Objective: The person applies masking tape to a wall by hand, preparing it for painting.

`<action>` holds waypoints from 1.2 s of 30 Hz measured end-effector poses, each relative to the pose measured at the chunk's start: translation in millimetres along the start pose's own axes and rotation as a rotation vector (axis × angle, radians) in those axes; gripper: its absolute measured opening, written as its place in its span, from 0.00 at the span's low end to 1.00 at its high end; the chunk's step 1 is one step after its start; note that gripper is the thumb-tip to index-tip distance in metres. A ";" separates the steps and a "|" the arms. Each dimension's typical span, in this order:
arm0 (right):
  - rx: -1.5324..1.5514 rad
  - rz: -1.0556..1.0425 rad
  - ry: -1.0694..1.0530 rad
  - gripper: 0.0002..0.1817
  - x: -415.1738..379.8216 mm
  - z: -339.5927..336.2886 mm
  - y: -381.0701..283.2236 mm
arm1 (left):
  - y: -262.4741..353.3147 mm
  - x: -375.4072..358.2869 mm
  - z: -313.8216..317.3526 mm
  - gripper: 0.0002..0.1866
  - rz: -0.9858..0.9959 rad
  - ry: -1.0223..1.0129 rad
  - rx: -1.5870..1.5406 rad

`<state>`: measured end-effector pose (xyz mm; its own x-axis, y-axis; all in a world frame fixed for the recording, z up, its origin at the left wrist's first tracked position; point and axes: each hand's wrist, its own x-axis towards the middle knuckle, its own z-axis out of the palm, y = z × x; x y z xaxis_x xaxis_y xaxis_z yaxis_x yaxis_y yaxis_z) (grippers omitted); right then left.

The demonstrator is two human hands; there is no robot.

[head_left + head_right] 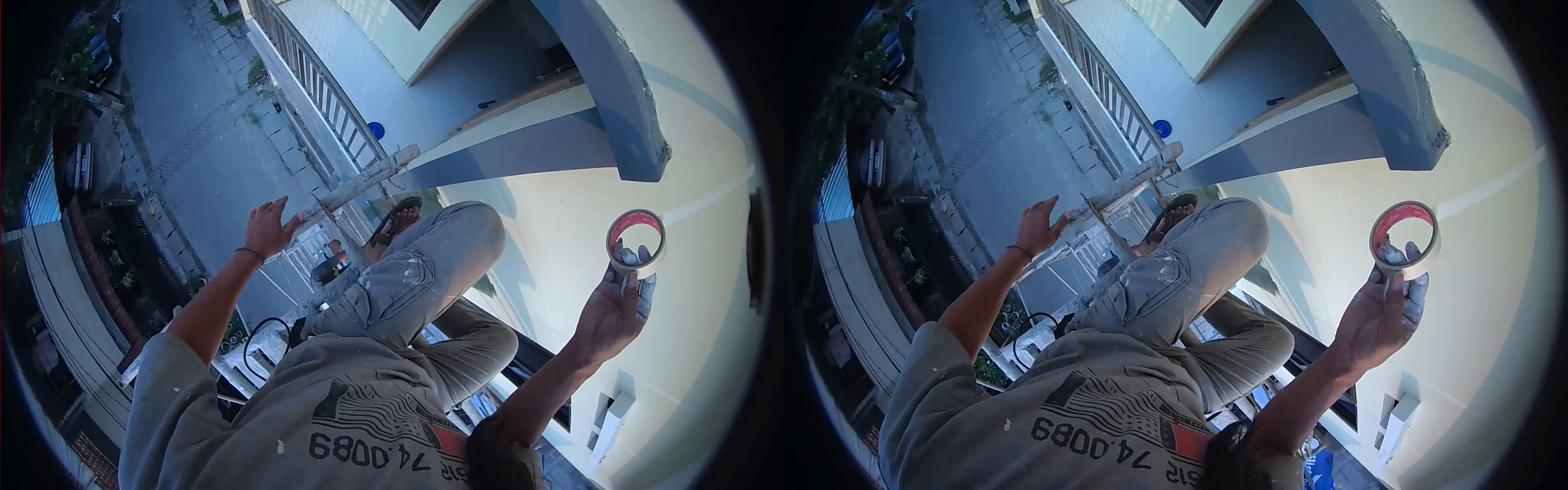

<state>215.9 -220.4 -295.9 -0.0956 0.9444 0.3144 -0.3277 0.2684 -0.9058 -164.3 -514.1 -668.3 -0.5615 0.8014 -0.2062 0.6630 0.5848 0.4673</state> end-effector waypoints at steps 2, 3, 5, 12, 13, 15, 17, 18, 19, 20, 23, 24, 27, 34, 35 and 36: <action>-0.026 -0.008 -0.018 0.30 1.9 -9.5 1.1 | -6.3 -20.6 8.4 0.35 0.004 -0.145 -0.027; -0.016 -0.002 -0.032 0.30 3.4 -11.7 2.5 | 1.2 -28.1 4.6 0.34 -0.027 -0.191 -0.064; -0.010 0.000 -0.022 0.29 6.2 -13.9 6.7 | -1.7 -30.7 10.2 0.32 0.025 -0.208 -0.064; -0.011 0.032 -0.010 0.29 11.9 -11.2 12.8 | -1.2 -30.5 1.3 0.32 0.039 -0.261 -0.076; -0.002 0.025 -0.004 0.29 11.0 -8.0 13.4 | -0.7 -31.4 0.2 0.31 0.035 -0.252 -0.077; 0.016 0.009 0.013 0.28 8.6 -2.6 13.7 | 0.8 -32.0 -2.1 0.31 0.005 -0.282 -0.079; -0.001 -0.012 -0.069 0.27 8.2 -5.4 12.5 | -1.9 -30.8 -3.2 0.32 0.000 -0.276 -0.101; -0.005 -0.006 -0.108 0.26 7.6 -9.5 14.0 | -6.2 -32.7 -0.8 0.32 0.004 -0.263 -0.123; 0.001 0.022 -0.096 0.25 10.6 -14.6 13.4 | -12.6 -31.3 0.1 0.33 0.019 -0.278 -0.175; 0.036 0.041 -0.114 0.24 12.0 -14.3 11.0 | -20.4 -30.6 1.5 0.35 0.030 -0.296 -0.228; -0.009 0.047 -0.082 0.24 15.0 -12.1 2.1 | -33.1 -51.8 0.1 0.38 0.003 -0.155 -0.521; -0.045 0.038 -0.074 0.24 12.5 -9.2 -1.0 | -31.2 -63.2 -22.5 0.38 0.001 -0.168 -0.525; -0.080 0.045 -0.063 0.26 5.9 -5.2 -5.1 | -39.6 -107.5 -89.6 0.37 -0.035 -0.311 -0.630; -0.060 0.042 -0.092 0.28 8.8 -20.6 1.2 | -72.6 -265.6 -101.6 0.46 -0.064 -0.485 -0.302; -0.041 0.036 -0.068 0.28 8.0 -17.5 2.3 | -83.4 -281.1 -74.3 0.53 0.000 -0.477 -0.238; 0.048 0.050 -0.096 0.27 10.4 -25.4 4.8 | -76.9 -285.0 -62.2 0.57 -0.005 -0.531 -0.213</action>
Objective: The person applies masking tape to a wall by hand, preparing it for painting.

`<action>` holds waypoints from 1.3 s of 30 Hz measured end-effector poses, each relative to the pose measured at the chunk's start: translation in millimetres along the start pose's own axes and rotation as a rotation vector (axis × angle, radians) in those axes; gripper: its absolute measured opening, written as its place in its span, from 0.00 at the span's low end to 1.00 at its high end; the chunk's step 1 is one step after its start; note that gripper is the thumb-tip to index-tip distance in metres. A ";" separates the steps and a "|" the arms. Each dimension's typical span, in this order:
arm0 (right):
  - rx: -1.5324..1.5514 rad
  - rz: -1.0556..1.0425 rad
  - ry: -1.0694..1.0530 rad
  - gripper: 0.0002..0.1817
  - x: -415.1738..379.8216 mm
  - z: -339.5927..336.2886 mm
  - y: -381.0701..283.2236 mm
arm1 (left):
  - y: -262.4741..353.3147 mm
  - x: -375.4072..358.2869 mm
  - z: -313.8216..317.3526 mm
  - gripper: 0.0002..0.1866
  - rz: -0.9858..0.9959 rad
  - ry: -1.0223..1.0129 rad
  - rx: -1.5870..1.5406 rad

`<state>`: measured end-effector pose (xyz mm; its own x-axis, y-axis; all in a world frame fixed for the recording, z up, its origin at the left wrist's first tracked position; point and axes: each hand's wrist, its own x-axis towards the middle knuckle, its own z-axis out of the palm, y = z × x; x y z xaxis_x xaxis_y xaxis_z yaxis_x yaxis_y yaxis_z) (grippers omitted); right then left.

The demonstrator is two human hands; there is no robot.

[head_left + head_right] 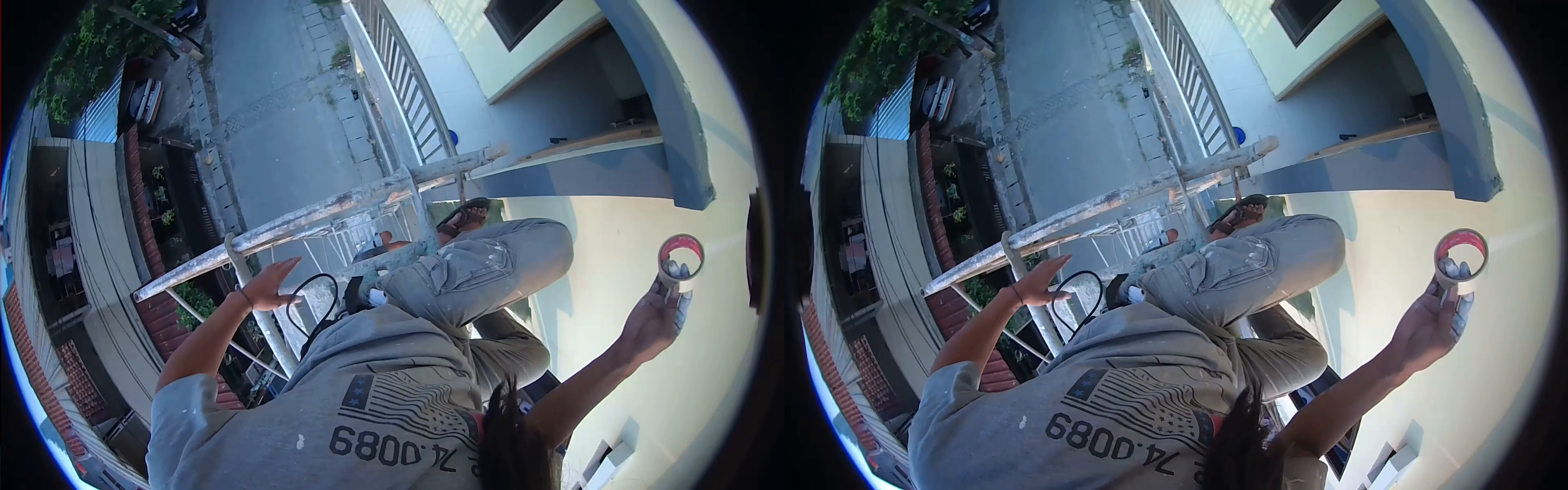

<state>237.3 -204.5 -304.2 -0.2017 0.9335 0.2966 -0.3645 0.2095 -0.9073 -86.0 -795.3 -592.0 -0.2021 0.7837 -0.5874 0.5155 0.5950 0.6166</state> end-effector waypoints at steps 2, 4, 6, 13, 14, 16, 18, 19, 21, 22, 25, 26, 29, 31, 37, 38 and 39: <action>0.059 -0.046 -0.097 0.21 -4.3 -0.7 3.9 | -18.5 14.5 42.3 0.56 0.007 -0.012 -0.145; 0.046 -0.060 -0.015 0.17 -16.5 30.4 -5.9 | -28.5 28.0 69.0 0.49 0.003 -0.017 -0.169; 0.037 -0.097 -0.098 0.17 -19.5 25.9 -6.7 | -23.6 44.7 78.3 0.45 0.020 0.085 -0.116; -0.057 -0.103 0.046 0.15 -34.6 39.4 -23.9 | 21.7 78.4 73.9 0.32 -0.156 0.136 0.069; -0.070 -0.114 0.054 0.15 -36.3 43.4 -28.2 | -5.4 86.4 89.5 0.33 -0.108 0.143 0.022; -0.088 -0.127 0.067 0.15 -40.4 53.5 -33.7 | -13.4 89.2 86.5 0.35 -0.125 0.052 0.123; -0.089 -0.143 0.078 0.16 -42.0 56.2 -33.0 | -9.8 93.4 80.1 0.34 -0.135 0.038 0.122; -0.081 -0.150 0.083 0.15 -42.4 57.4 -31.8 | -8.8 95.5 78.9 0.34 -0.132 0.031 0.122; -0.085 -0.154 0.101 0.15 -41.5 61.3 -29.0 | -8.6 103.4 76.7 0.33 -0.122 0.020 0.119; -0.095 -0.151 0.115 0.15 -40.0 64.9 -26.3 | -7.8 106.5 74.3 0.33 -0.118 0.012 0.116; -0.129 -0.139 0.150 0.14 -34.4 73.6 -16.9 | -4.6 115.0 66.5 0.31 -0.102 -0.006 0.115; -0.142 -0.133 0.159 0.14 -30.5 76.6 -13.9 | -2.7 119.6 63.4 0.31 -0.097 -0.012 0.110; -0.174 -0.118 0.160 0.11 -17.8 83.4 -5.3 | 4.9 133.4 51.7 0.30 -0.078 -0.032 0.100; -0.208 -0.094 0.171 0.09 -8.0 88.5 1.1 | 8.2 138.9 44.2 0.29 -0.069 -0.048 0.101; -0.353 -0.026 0.113 0.08 10.9 90.8 0.5 | 30.8 163.0 2.0 0.27 -0.036 -0.078 0.118; -0.350 -0.005 0.120 0.08 11.9 88.6 -2.4 | 31.4 167.1 -4.5 0.27 -0.029 -0.085 0.133; -0.346 0.023 0.134 0.08 6.9 91.1 -7.7 | 32.6 171.6 -8.3 0.26 -0.020 -0.090 0.140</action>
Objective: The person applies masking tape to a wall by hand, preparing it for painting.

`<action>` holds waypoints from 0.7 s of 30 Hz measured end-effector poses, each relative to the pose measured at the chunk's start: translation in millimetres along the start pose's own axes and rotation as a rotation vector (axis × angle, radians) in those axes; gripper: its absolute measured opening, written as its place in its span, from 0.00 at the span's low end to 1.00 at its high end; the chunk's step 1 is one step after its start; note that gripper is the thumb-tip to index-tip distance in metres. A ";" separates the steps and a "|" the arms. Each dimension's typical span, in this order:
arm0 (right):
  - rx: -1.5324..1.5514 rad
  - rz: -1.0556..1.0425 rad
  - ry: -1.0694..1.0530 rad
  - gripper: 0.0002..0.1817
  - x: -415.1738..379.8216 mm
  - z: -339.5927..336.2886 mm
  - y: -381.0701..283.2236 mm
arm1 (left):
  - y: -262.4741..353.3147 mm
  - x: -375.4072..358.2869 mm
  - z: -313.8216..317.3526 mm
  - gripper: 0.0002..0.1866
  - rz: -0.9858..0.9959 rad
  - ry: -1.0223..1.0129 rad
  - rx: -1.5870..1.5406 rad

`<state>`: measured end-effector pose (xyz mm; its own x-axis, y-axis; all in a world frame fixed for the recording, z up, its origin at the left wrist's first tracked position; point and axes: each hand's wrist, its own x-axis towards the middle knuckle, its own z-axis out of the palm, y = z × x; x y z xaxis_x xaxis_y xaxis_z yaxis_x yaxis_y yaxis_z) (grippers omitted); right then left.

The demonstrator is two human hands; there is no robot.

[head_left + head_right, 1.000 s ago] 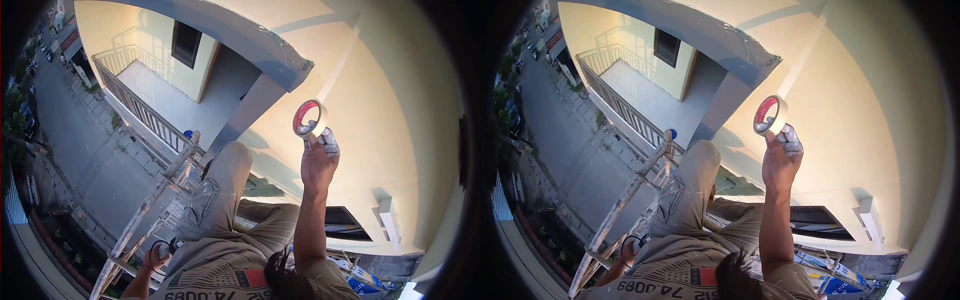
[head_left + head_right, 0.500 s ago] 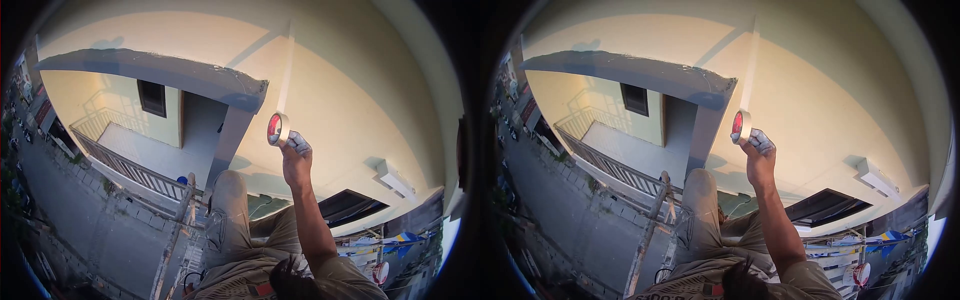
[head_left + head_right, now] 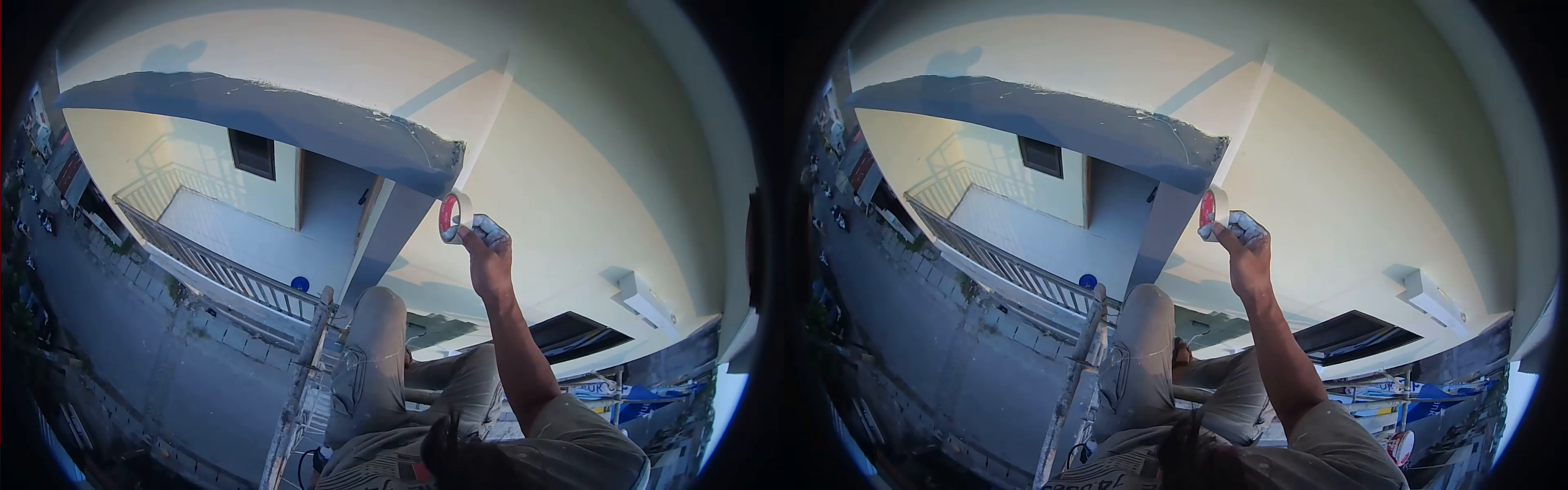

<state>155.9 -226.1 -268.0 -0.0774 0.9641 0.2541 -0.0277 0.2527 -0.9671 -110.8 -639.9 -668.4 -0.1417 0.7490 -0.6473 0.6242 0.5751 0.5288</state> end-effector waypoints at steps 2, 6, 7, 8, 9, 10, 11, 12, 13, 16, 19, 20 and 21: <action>0.016 0.009 0.007 0.08 0.5 -12.3 4.5 | 4.1 13.4 -9.9 0.26 0.012 -0.003 0.014; 0.153 -0.101 0.091 0.08 -13.4 -17.7 27.1 | 17.9 43.6 -34.6 0.24 0.028 0.045 0.071; 0.177 -0.123 0.111 0.09 -15.8 -18.4 27.7 | 21.5 51.6 -40.5 0.24 0.029 0.054 0.087; 0.200 -0.149 0.121 0.09 -20.4 -18.9 29.4 | 25.6 56.3 -46.2 0.23 0.028 0.057 0.102; 0.231 -0.151 0.130 0.09 -23.2 -19.5 32.6 | 28.9 56.9 -49.6 0.23 0.020 0.058 0.122; 0.242 -0.124 0.133 0.09 -26.7 -20.6 34.1 | 32.9 62.6 -56.0 0.23 0.021 0.065 0.126; 0.249 -0.108 0.126 0.09 -25.4 -22.0 33.4 | 34.3 67.2 -59.2 0.22 0.017 0.068 0.132; 0.253 -0.122 0.096 0.09 -22.7 -22.9 33.7 | 34.3 68.7 -60.4 0.22 0.007 0.072 0.146; 0.255 -0.136 0.069 0.09 -20.1 -24.1 34.8 | 32.7 71.5 -63.8 0.22 0.005 0.071 0.156; 0.233 -0.093 0.027 0.09 -26.0 -26.8 29.9 | 34.3 72.5 -77.7 0.21 -0.012 0.055 0.177; 0.184 -0.110 0.030 0.09 -25.6 -30.8 20.8 | 35.8 66.9 -97.8 0.20 -0.030 0.009 0.172; 0.184 -0.121 0.027 0.09 -25.8 -31.1 15.6 | 29.1 66.0 -105.1 0.19 -0.045 -0.016 0.170; 0.184 -0.119 0.025 0.09 -29.4 -30.6 14.7 | 26.2 60.4 -116.3 0.19 -0.062 -0.044 0.162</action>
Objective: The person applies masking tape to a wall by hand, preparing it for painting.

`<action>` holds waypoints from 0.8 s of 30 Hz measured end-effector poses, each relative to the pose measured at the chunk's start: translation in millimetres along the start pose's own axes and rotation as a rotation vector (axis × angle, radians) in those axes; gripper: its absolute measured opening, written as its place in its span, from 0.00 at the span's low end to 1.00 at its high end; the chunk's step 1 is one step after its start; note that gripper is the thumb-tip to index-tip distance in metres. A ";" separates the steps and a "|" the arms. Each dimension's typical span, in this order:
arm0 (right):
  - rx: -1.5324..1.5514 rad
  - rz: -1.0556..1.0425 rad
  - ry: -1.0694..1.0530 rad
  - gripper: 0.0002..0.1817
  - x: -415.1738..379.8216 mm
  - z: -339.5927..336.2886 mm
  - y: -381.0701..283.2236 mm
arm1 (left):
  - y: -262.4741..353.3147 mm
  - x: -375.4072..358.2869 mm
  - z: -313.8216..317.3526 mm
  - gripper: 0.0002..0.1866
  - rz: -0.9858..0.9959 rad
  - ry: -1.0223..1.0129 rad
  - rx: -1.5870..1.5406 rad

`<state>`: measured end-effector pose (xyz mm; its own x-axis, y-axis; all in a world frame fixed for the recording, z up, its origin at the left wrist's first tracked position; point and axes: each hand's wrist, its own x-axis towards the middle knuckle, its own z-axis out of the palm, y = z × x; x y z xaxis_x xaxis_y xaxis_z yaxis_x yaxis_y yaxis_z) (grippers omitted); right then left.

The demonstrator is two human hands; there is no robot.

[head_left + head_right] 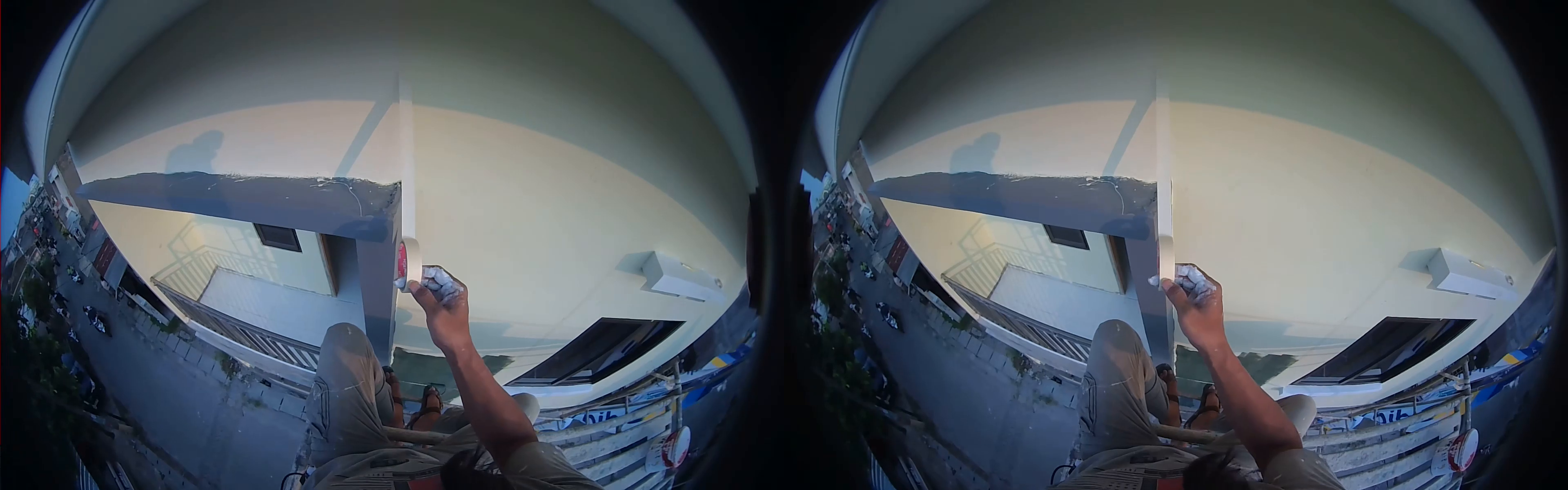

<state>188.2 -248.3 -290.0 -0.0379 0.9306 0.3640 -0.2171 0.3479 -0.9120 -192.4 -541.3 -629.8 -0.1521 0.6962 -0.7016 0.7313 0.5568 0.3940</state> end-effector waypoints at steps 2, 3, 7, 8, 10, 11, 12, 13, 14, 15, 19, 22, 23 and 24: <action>-0.012 0.012 0.012 0.09 -2.9 -5.4 2.4 | -23.6 -30.1 -34.5 0.18 -0.061 -0.179 -0.057; -0.018 0.005 0.018 0.10 -6.2 -5.1 -1.6 | -32.2 -52.4 -59.5 0.18 -0.086 -0.312 -0.087; 0.013 0.006 0.046 0.11 -17.1 10.4 -26.3 | 82.1 -91.6 -176.6 0.14 0.538 -0.202 -0.213; 0.015 0.009 0.038 0.11 -18.0 13.5 -30.0 | 146.3 -92.5 -203.0 0.13 0.633 -0.037 -0.108; 0.027 0.013 0.038 0.12 -24.4 21.2 -36.0 | 243.6 -85.8 -227.0 0.16 0.994 0.167 -0.439; 0.020 0.017 0.039 0.12 -28.0 26.2 -40.5 | 280.5 -76.5 -234.8 0.14 1.031 0.139 -0.566; 0.009 0.018 0.040 0.12 -30.7 30.0 -46.5 | 319.7 -72.0 -243.6 0.15 1.122 0.123 -0.659; -0.008 0.021 0.038 0.12 -32.1 34.3 -53.6 | 358.1 -76.3 -253.4 0.16 1.215 0.137 -0.715; -0.015 0.006 0.040 0.12 -34.1 39.4 -61.6 | 392.6 -82.1 -264.3 0.17 1.305 0.148 -0.773; -0.023 -0.009 0.045 0.11 -36.5 44.9 -69.7 | 423.1 -89.8 -278.2 0.19 1.295 0.150 -0.826; -0.013 -0.061 0.087 0.10 -45.6 62.7 -99.1 | 526.9 -107.9 -353.5 0.29 1.148 0.020 -0.916; -0.071 -0.087 0.125 0.10 -49.4 70.2 -112.0 | 595.1 -110.4 -394.1 0.31 0.994 -0.055 -0.953; -0.081 -0.088 0.144 0.10 -48.9 72.5 -115.2 | 615.8 -112.6 -406.5 0.27 0.989 -0.026 -0.948; -0.090 -0.085 0.163 0.11 -48.8 74.8 -117.9 | 633.3 -113.5 -417.2 0.24 0.980 0.002 -0.941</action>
<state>142.7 -343.2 -186.1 0.1371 0.9008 0.4119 -0.1246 0.4283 -0.8950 10.6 -78.6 -52.9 0.1621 0.9818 0.0991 -0.1887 -0.0677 0.9797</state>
